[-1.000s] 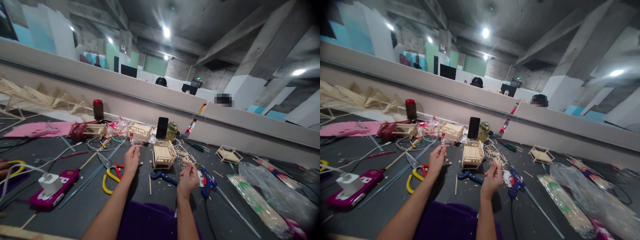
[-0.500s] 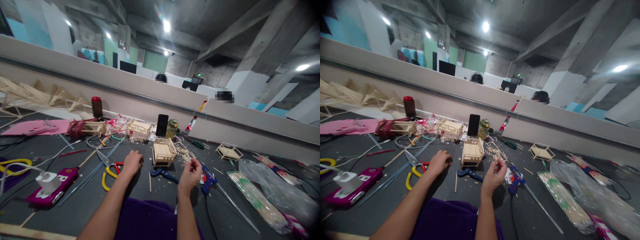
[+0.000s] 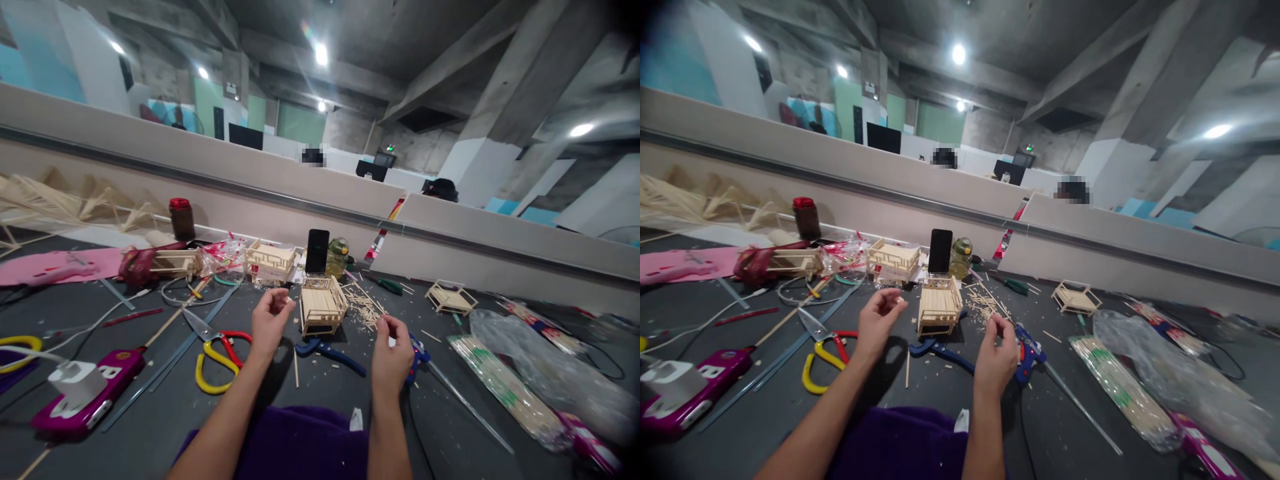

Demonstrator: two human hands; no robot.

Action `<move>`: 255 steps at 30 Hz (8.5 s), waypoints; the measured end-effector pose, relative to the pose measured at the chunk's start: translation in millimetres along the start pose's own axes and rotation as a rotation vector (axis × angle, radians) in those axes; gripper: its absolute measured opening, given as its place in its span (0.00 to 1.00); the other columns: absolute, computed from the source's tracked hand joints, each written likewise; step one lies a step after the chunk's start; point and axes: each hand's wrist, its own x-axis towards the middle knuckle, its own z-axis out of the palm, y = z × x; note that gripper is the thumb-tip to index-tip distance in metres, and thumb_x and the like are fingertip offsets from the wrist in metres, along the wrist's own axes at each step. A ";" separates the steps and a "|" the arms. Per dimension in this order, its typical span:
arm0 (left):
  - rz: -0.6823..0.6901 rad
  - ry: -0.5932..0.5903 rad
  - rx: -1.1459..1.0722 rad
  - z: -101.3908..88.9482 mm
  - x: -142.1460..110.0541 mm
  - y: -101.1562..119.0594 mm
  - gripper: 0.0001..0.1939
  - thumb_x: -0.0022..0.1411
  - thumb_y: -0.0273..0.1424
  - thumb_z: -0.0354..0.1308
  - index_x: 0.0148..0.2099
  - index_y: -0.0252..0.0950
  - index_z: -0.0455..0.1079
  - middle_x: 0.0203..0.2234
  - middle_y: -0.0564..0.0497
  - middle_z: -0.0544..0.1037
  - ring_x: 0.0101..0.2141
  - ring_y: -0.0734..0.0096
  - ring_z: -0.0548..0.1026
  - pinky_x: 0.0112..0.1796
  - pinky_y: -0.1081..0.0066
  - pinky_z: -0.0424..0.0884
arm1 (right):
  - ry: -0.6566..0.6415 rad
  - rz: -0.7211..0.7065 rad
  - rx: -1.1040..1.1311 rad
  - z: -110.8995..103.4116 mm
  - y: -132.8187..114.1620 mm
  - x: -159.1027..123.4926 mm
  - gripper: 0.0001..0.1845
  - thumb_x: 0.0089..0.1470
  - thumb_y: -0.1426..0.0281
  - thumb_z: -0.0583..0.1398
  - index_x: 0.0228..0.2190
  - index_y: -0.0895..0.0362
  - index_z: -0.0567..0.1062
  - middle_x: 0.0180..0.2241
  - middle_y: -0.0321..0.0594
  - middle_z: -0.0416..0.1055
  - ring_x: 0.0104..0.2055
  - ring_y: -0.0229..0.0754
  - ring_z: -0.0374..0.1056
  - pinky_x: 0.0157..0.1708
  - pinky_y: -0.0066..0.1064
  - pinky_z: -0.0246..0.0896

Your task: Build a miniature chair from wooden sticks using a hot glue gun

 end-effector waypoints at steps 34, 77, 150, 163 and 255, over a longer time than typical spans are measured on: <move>0.062 -0.437 0.210 8.3 -9.5 1.9 0.13 0.50 0.28 0.63 0.41 0.36 0.70 0.33 0.53 0.70 0.26 0.76 0.65 0.29 0.74 0.64 | -0.571 0.255 0.422 51.7 -0.2 -49.4 0.17 0.50 0.56 0.62 0.32 0.59 0.78 0.26 0.39 0.76 0.23 0.39 0.69 0.21 0.27 0.61; -0.144 -0.549 -0.110 9.9 -14.9 20.0 0.13 0.52 0.37 0.66 0.37 0.33 0.76 0.29 0.49 0.78 0.30 0.70 0.74 0.33 0.71 0.69 | -0.712 0.488 0.658 39.7 -14.1 -47.5 0.15 0.47 0.58 0.64 0.24 0.58 0.70 0.18 0.31 0.69 0.17 0.30 0.61 0.16 0.19 0.52; -0.240 -0.252 -0.387 8.6 -6.4 9.3 0.16 0.48 0.36 0.69 0.39 0.33 0.78 0.29 0.50 0.79 0.25 0.76 0.71 0.29 0.73 0.69 | -1.390 -0.204 -0.099 -54.3 -46.7 -90.6 0.06 0.52 0.76 0.61 0.28 0.55 0.76 0.31 0.36 0.74 0.34 0.38 0.70 0.36 0.28 0.60; -0.256 -0.310 -0.342 9.4 -8.9 10.3 0.14 0.46 0.35 0.71 0.35 0.33 0.77 0.25 0.53 0.78 0.25 0.76 0.71 0.29 0.75 0.67 | -0.624 0.448 0.654 -49.0 -58.9 -18.3 0.13 0.41 0.59 0.68 0.24 0.54 0.75 0.20 0.33 0.71 0.16 0.32 0.61 0.13 0.21 0.47; 0.029 -0.367 0.133 28.6 -7.6 -32.8 0.21 0.54 0.33 0.62 0.50 0.35 0.68 0.24 0.57 0.69 0.24 0.75 0.64 0.28 0.75 0.62 | -0.209 0.597 0.795 48.8 -20.9 -17.4 0.14 0.41 0.63 0.65 0.28 0.59 0.76 0.22 0.34 0.72 0.17 0.29 0.53 0.14 0.21 0.42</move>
